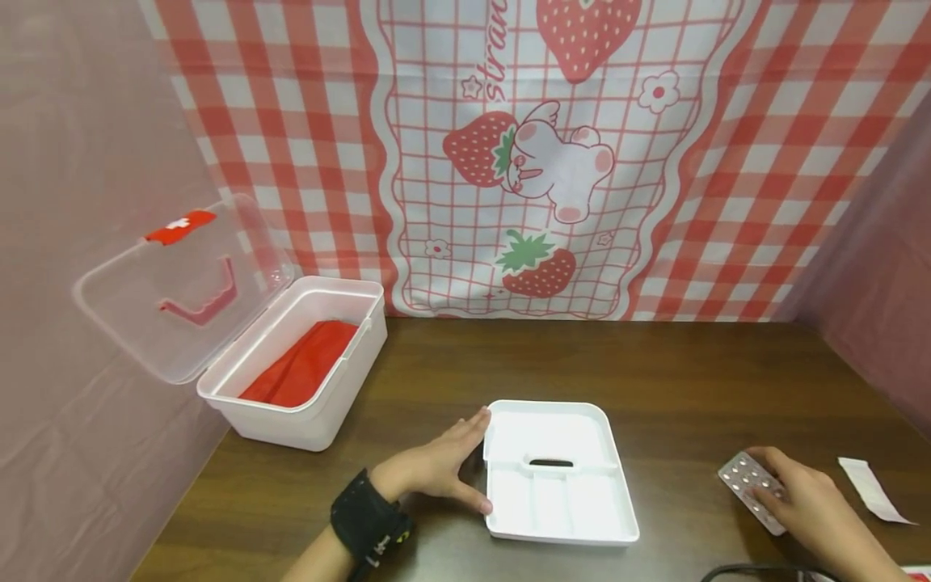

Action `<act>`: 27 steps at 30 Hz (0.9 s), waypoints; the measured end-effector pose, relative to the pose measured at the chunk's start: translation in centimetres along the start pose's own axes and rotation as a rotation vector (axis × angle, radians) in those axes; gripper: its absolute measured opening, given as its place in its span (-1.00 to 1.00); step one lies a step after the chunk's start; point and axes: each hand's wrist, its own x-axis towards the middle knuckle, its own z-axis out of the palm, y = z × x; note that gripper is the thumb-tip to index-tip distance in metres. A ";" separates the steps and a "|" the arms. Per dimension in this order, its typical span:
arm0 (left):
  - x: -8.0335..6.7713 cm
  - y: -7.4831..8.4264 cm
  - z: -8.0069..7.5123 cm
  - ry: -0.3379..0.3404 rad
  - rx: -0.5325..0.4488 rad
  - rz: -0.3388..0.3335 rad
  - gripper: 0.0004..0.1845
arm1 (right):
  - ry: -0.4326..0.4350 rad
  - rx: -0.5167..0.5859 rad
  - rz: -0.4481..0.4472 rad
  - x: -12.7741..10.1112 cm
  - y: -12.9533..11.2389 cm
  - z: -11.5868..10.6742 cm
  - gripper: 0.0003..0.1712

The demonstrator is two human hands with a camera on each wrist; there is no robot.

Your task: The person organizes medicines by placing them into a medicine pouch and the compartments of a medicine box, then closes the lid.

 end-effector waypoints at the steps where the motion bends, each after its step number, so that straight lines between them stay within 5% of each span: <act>1: 0.0 0.0 0.0 -0.001 -0.001 -0.005 0.26 | -0.005 0.007 0.001 0.0 -0.3 0.0 -0.49; 4: 0.0 0.0 0.0 -0.002 -0.004 -0.013 0.26 | -0.027 0.033 0.007 0.0 -1.2 0.0 -0.53; 15: 0.0 0.0 -0.1 -0.010 -0.005 -0.016 0.26 | 0.229 0.192 -0.145 0.9 -5.8 0.7 -0.40; 27: -0.1 0.2 -0.2 -0.010 0.007 -0.012 0.26 | 0.174 0.378 -0.156 1.6 -11.8 1.9 -0.44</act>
